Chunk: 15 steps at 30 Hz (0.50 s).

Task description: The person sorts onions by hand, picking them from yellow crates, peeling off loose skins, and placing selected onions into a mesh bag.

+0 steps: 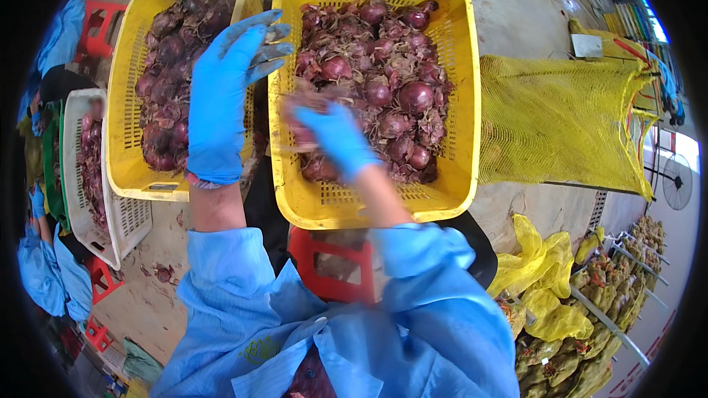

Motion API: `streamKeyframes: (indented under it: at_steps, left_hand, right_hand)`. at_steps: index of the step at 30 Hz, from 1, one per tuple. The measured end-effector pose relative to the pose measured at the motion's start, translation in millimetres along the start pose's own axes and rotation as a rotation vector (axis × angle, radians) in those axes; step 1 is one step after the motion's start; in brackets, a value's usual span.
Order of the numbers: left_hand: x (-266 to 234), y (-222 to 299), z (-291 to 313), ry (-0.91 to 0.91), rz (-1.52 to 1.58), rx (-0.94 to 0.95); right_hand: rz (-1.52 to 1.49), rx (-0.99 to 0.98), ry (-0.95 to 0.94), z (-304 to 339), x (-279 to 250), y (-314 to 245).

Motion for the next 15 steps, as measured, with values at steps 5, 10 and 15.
streamKeyframes:
  at_steps: [5,10,15]
  left_hand:
    - [-11,13,-11,0.145,0.114,0.097]
    - [-28,6,-9,0.146,0.066,0.015]
    - [-28,2,-5,0.097,0.172,-0.038]
  right_hand:
    - [0.168,-0.579,-0.023,-30,79,38]
    - [0.585,-0.747,-0.156,-16,85,41]
    - [1.400,-0.884,0.453,-8,-77,-62]
Point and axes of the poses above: each hand's wrist, its own z-axis away from the middle knuckle, its own x-axis out of the palm, y = z × x, the point moved 7 cm from there along -z, towards the middle knuckle, and after that the axes turned 10 degrees about -z, right-handed, at the moved point
